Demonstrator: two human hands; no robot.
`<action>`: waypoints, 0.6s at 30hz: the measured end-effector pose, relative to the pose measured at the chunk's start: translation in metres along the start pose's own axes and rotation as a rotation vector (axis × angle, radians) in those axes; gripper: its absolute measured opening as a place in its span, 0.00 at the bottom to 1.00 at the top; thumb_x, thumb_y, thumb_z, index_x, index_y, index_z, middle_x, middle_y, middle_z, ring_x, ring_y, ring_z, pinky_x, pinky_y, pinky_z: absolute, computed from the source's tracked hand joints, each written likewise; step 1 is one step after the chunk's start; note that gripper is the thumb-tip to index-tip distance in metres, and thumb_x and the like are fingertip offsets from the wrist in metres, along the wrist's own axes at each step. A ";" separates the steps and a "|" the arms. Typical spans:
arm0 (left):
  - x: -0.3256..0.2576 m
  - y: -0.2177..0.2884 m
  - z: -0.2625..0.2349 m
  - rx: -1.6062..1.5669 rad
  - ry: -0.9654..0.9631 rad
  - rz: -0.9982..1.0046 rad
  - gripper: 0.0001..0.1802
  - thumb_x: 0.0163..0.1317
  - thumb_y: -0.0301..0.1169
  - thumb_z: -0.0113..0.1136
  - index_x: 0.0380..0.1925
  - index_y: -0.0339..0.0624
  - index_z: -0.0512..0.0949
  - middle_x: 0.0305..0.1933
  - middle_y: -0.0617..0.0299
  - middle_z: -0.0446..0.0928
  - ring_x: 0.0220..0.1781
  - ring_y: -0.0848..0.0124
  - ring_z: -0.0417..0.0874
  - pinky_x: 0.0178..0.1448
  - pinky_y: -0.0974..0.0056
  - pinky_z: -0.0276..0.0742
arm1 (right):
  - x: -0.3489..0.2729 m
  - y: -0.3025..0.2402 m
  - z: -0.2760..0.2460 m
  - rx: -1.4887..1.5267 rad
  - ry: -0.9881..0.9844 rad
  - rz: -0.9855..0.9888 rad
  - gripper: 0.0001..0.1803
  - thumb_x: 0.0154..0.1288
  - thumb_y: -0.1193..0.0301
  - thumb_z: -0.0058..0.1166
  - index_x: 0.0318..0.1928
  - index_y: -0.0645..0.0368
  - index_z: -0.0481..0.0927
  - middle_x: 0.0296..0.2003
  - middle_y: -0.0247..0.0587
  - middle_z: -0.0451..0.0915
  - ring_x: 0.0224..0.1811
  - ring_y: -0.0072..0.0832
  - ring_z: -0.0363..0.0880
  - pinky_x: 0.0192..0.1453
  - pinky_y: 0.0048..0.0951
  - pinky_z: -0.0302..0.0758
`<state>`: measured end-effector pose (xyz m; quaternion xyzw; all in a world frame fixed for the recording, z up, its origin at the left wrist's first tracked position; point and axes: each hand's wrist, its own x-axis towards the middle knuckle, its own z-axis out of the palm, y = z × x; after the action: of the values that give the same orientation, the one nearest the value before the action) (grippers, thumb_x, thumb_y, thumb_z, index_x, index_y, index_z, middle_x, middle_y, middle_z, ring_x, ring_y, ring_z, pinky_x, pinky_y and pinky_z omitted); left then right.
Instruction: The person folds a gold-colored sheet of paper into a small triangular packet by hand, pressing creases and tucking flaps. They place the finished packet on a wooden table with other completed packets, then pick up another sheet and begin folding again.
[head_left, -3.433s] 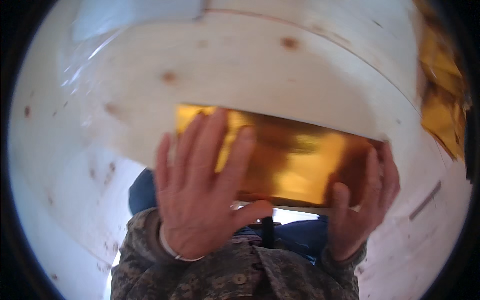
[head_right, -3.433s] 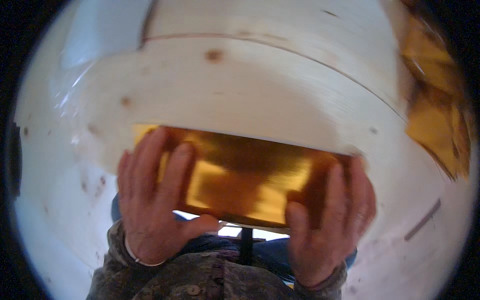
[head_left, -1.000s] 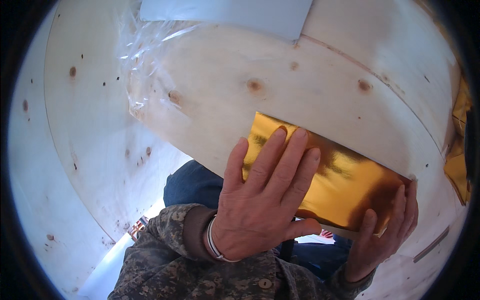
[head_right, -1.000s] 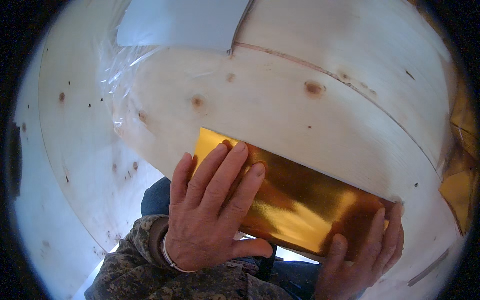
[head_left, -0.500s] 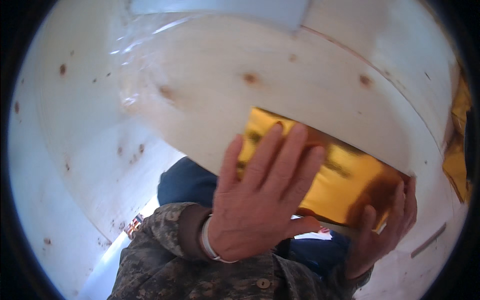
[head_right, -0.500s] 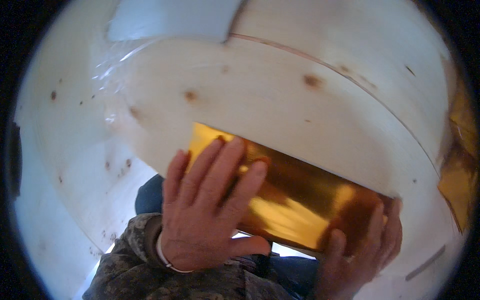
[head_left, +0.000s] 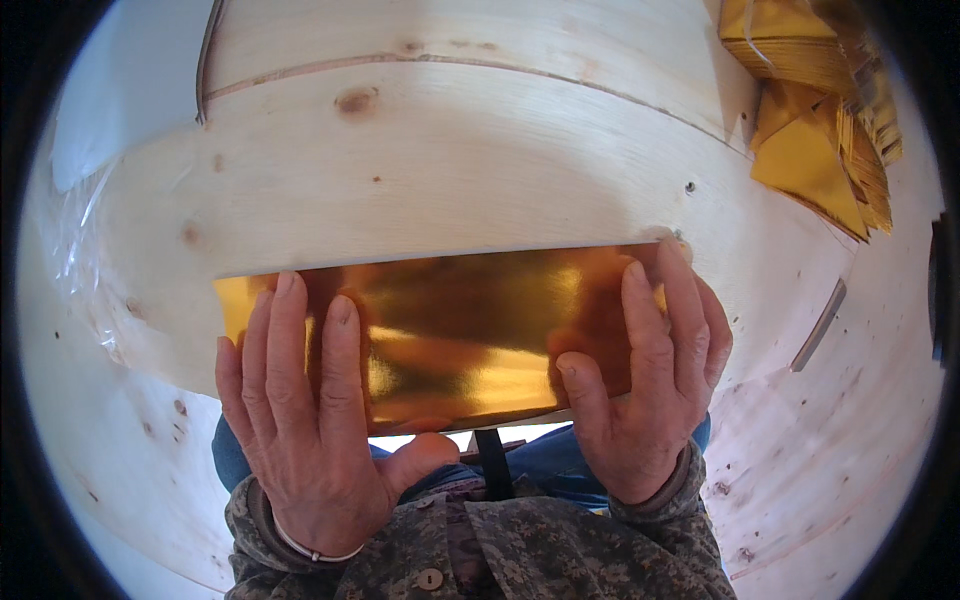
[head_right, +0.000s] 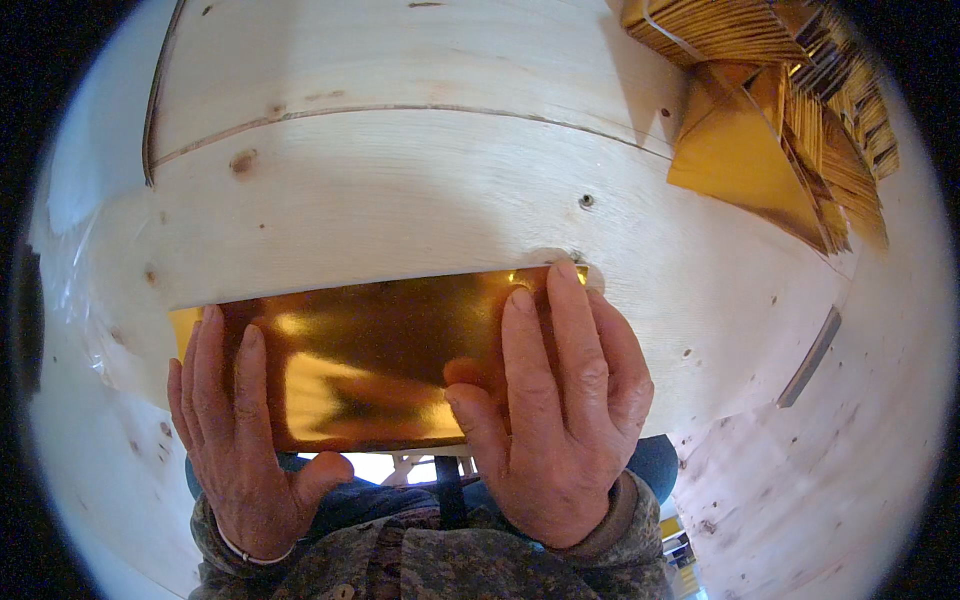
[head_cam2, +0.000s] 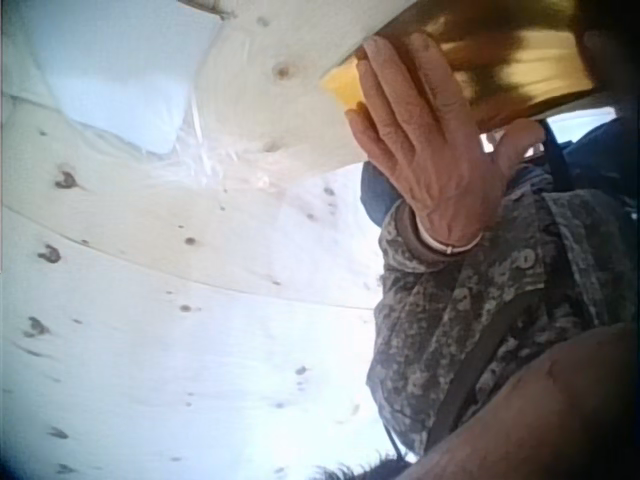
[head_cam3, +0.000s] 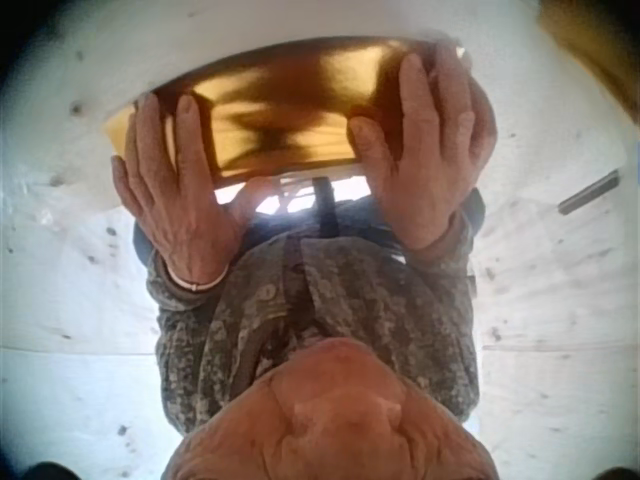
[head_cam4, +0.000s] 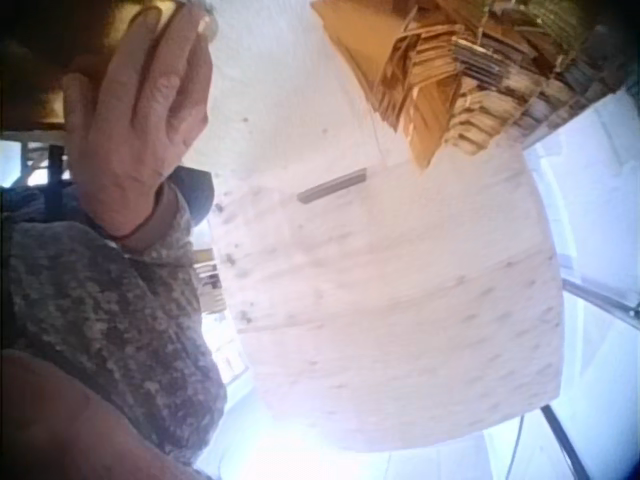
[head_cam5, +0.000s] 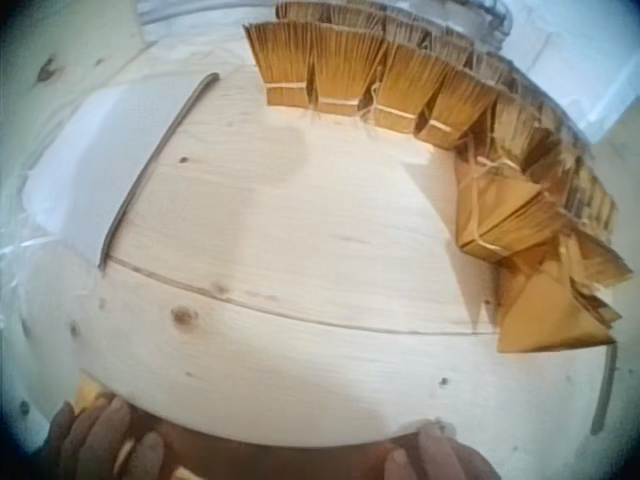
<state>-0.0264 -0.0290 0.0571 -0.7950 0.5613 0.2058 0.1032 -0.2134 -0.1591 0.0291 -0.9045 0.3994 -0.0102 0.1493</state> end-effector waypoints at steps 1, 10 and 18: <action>0.000 0.000 0.000 0.013 -0.014 0.011 0.56 0.60 0.77 0.34 0.70 0.39 0.63 0.76 0.41 0.57 0.76 0.45 0.60 0.76 0.37 0.47 | -0.001 0.000 0.000 0.001 0.002 0.001 0.27 0.71 0.56 0.53 0.63 0.59 0.74 0.66 0.52 0.70 0.67 0.48 0.67 0.69 0.46 0.65; 0.002 0.008 0.005 0.073 0.040 0.042 0.53 0.61 0.77 0.32 0.69 0.44 0.65 0.75 0.41 0.58 0.76 0.47 0.60 0.76 0.39 0.47 | -0.004 0.004 0.006 -0.022 0.042 -0.025 0.29 0.71 0.55 0.52 0.65 0.59 0.72 0.67 0.51 0.69 0.66 0.48 0.66 0.68 0.46 0.64; -0.001 0.005 0.025 0.017 0.276 0.078 0.50 0.64 0.74 0.30 0.67 0.45 0.70 0.72 0.41 0.62 0.73 0.46 0.63 0.74 0.38 0.49 | -0.009 0.003 0.022 -0.083 0.143 -0.066 0.32 0.64 0.58 0.57 0.65 0.60 0.71 0.69 0.49 0.66 0.67 0.46 0.64 0.65 0.47 0.59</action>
<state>-0.0364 -0.0198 0.0351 -0.7925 0.6021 0.0938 0.0237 -0.2183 -0.1491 0.0082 -0.9195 0.3792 -0.0629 0.0823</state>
